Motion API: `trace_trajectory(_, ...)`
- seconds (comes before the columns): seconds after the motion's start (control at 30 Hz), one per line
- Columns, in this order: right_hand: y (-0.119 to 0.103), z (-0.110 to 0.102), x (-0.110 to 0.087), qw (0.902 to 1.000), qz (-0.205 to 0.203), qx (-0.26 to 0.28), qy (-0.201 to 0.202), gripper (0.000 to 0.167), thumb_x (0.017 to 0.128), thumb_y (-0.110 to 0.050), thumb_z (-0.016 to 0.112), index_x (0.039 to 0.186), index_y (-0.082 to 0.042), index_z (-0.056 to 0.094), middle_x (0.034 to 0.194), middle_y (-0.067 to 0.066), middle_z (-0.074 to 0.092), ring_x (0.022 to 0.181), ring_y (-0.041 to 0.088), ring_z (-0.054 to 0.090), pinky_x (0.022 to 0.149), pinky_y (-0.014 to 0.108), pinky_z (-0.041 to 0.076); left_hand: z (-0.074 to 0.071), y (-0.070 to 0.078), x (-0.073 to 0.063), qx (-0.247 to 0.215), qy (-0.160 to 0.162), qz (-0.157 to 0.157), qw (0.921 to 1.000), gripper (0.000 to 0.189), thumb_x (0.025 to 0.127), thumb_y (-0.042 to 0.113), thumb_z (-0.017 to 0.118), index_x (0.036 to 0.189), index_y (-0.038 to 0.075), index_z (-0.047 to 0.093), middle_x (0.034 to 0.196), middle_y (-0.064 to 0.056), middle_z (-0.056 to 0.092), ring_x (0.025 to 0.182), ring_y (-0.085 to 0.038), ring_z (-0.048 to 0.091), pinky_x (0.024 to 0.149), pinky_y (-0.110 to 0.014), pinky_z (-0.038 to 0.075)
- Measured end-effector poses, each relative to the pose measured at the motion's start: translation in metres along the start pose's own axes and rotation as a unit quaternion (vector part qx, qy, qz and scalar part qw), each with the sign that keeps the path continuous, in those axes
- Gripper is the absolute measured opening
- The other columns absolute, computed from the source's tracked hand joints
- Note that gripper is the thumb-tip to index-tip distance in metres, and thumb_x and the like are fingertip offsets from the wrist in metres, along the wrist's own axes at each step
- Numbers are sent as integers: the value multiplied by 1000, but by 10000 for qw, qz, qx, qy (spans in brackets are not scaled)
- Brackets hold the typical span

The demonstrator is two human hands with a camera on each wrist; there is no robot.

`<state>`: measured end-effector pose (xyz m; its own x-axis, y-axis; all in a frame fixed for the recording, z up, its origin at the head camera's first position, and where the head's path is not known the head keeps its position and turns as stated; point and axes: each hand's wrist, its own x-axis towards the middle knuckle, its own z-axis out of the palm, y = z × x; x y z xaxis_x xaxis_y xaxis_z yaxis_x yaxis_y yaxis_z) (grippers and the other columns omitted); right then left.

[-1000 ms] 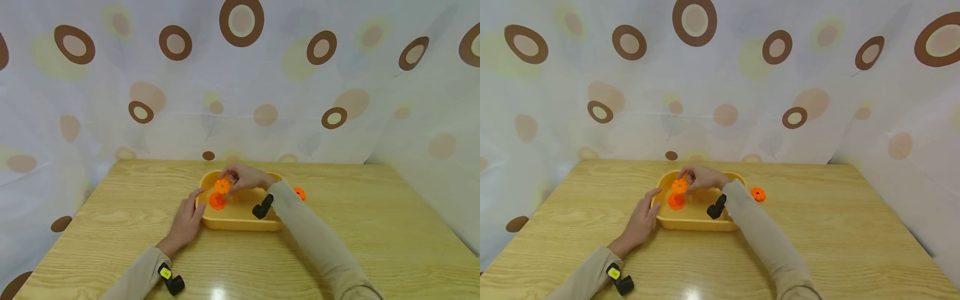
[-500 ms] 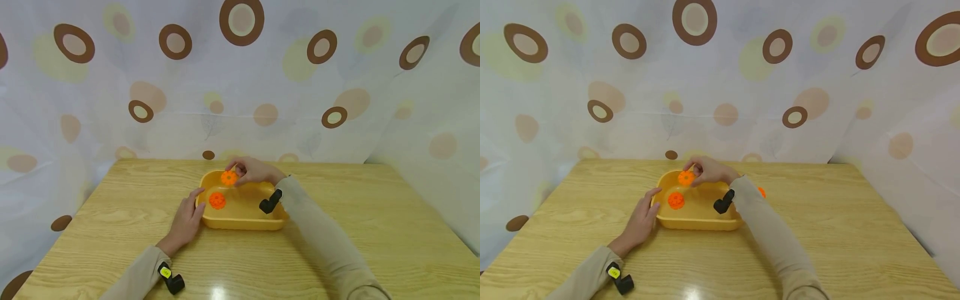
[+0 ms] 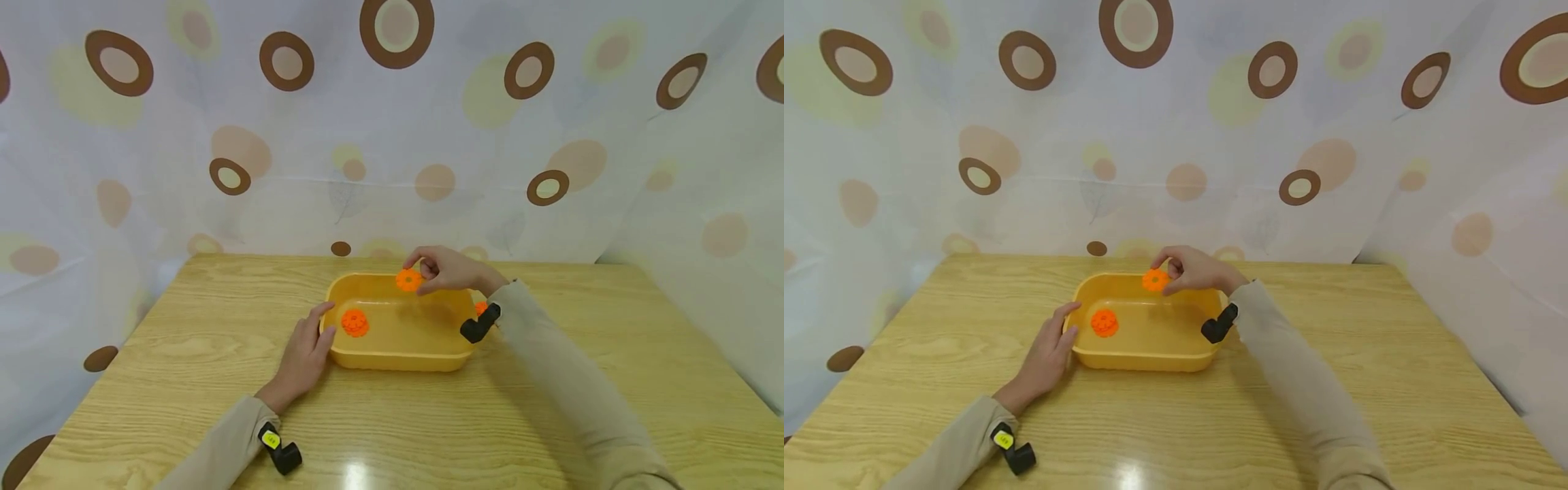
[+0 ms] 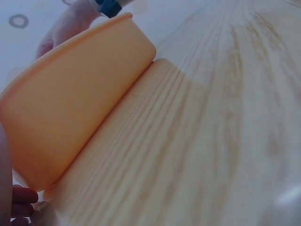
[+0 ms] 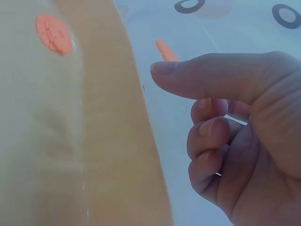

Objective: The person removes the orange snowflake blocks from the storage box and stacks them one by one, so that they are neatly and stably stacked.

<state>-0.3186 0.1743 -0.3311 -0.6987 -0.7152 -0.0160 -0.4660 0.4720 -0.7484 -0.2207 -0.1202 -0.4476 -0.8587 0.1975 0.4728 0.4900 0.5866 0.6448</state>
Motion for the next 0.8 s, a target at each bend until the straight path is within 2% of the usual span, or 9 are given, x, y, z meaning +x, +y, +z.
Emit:
trace_trajectory(0.17,7,-7,-16,9998,-8,48,167,41,84,2,69,121,4,53,65,1,35,57,10,29,68,26,40,2,-1,1,18,7,16,10000,39,98,17,47,136,8,45,72,-1,39,76,-19,41,70,-32,32)
trace_trajectory(0.4,14,-9,-37,9984,-82,-175,535,40,83,-2,71,119,2,54,67,0,38,57,9,32,64,24,37,1,-1,0,-30,-7,-37,10000,40,99,18,46,137,8,44,74,-2,42,79,-21,43,72,-34,34)
trace_trajectory(0.63,23,-10,-58,9958,-256,43,877,40,83,0,71,118,5,53,65,0,38,55,10,32,61,23,39,2,-1,-1,-34,9,-52,10000,40,99,19,46,138,9,44,98,-15,58,88,-27,49,78,-39,39)
trace_trajectory(0.8,32,-11,-73,9935,-429,130,1051,38,85,0,69,118,3,52,66,2,37,55,13,32,59,24,39,2,0,-1,-53,-16,-71,10000,40,100,19,45,138,10,44,99,-15,58,89,-26,48,79,-39,39)
